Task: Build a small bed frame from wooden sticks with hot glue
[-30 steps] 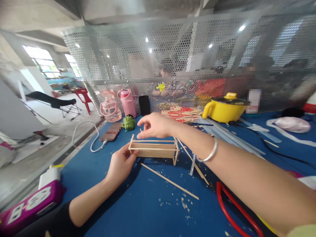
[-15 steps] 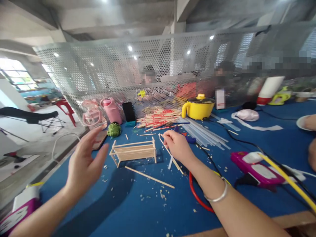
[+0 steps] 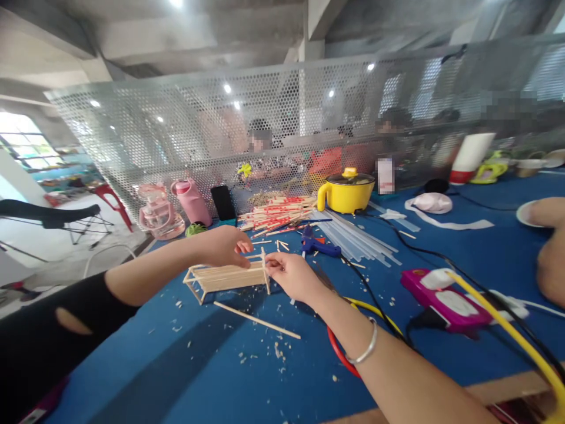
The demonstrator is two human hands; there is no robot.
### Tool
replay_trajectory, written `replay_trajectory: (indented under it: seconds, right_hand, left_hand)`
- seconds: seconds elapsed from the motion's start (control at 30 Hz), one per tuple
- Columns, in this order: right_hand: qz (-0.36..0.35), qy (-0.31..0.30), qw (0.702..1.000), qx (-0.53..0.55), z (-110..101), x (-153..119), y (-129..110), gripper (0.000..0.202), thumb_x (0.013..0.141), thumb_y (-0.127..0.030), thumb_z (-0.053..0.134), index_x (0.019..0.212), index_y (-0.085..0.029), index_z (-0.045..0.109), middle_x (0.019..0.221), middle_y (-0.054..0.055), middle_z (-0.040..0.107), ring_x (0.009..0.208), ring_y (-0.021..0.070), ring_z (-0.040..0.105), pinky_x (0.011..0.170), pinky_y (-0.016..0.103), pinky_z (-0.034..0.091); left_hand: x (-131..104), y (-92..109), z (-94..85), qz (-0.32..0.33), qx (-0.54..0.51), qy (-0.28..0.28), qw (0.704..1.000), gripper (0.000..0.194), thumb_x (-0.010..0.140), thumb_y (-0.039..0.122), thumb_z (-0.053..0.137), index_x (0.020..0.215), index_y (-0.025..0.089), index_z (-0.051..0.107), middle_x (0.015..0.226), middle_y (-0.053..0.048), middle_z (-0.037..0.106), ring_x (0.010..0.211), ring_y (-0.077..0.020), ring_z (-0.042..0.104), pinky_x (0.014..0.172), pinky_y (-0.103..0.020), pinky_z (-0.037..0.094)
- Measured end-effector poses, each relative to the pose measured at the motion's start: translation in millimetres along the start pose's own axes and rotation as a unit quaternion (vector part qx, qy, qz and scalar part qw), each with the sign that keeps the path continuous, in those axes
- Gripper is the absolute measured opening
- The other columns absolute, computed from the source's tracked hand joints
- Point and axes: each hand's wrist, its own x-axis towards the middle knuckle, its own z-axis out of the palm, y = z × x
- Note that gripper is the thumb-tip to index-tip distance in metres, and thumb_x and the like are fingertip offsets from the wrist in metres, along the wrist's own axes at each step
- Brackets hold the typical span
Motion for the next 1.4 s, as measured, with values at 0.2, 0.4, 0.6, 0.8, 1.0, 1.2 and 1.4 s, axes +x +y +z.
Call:
replay_trajectory:
  seconds: [0.2, 0.4, 0.6, 0.8, 1.0, 1.2, 1.4]
  right_hand:
    - [0.007, -0.014, 1.0, 0.002, 2, 4, -2, 0.026, 0.08, -0.025, 0.051, 0.099, -0.021, 0.069, 0.093, 0.003, 0.072, 0.087, 0.0209, 0.065, 0.081, 0.032, 0.049]
    - [0.019, -0.015, 1.0, -0.015, 0, 4, -6, 0.025, 0.079, -0.023, 0.051, 0.094, -0.02, 0.071, 0.085, 0.002, 0.073, 0.078, 0.0192, 0.064, 0.073, 0.029, 0.048]
    - [0.017, -0.008, 0.999, -0.037, -1, 3, -9, 0.023, 0.079, -0.021, 0.049, 0.089, -0.019, 0.07, 0.081, 0.002, 0.072, 0.075, 0.0178, 0.063, 0.071, 0.027, 0.047]
    - [0.014, 0.004, 0.998, -0.056, -1, 3, -10, 0.019, 0.077, -0.02, 0.05, 0.079, -0.018, 0.069, 0.076, 0.002, 0.071, 0.072, 0.0174, 0.062, 0.069, 0.026, 0.045]
    - [-0.004, 0.012, 0.998, -0.065, 1, 4, -5, 0.02, 0.079, -0.021, 0.049, 0.08, -0.018, 0.069, 0.077, 0.002, 0.072, 0.071, 0.017, 0.063, 0.066, 0.025, 0.045]
    - [-0.027, 0.011, 0.996, -0.082, 1, 4, -1, 0.021, 0.082, -0.023, 0.047, 0.087, -0.02, 0.067, 0.083, 0.002, 0.071, 0.076, 0.0179, 0.063, 0.07, 0.026, 0.046]
    - [-0.043, 0.023, 0.993, -0.109, -6, 3, -1, 0.02, 0.083, -0.024, 0.045, 0.08, -0.02, 0.065, 0.077, 0.001, 0.069, 0.073, 0.0178, 0.061, 0.068, 0.026, 0.044]
  left_hand:
    - [3, 8, 20.5, 0.014, 0.001, 0.018, 1.0, 0.02, 0.063, 0.028, 0.062, 0.045, 0.021, 0.059, 0.043, 0.0, 0.055, 0.045, -0.0131, 0.048, 0.045, -0.023, 0.026]
    - [2, 8, 25.7, 0.034, 0.01, 0.017, 0.999, 0.036, 0.071, 0.028, 0.054, 0.038, 0.019, 0.044, 0.037, 0.003, 0.039, 0.041, -0.0101, 0.028, 0.046, -0.026, 0.017]
    - [6, 4, 25.5, 0.041, 0.03, 0.012, 0.999, 0.037, 0.071, 0.031, 0.053, 0.039, 0.019, 0.041, 0.04, 0.004, 0.034, 0.044, -0.0104, 0.023, 0.047, -0.027, 0.016]
    - [9, 7, 25.7, 0.026, 0.05, 0.001, 0.998, 0.029, 0.069, 0.033, 0.056, 0.044, 0.019, 0.056, 0.042, 0.0, 0.047, 0.045, -0.0128, 0.035, 0.048, -0.027, 0.021]
    - [4, 2, 11.1, 0.022, 0.047, -0.018, 0.998, 0.018, 0.065, 0.033, 0.062, 0.057, 0.018, 0.066, 0.051, -0.001, 0.06, 0.049, -0.0128, 0.046, 0.048, -0.023, 0.027]
    - [-29, -15, -17.3, -0.052, -0.005, 0.194, 0.98, 0.03, 0.078, 0.043, 0.05, 0.065, 0.018, 0.061, 0.057, 0.0, 0.057, 0.052, -0.0119, 0.046, 0.049, -0.023, 0.028]
    - [-97, -24, 41.3, -0.131, -0.155, 0.462, 0.863, 0.043, 0.077, 0.03, 0.05, 0.047, 0.02, 0.021, 0.049, 0.006, 0.02, 0.049, -0.0088, 0.023, 0.049, -0.025, 0.019]
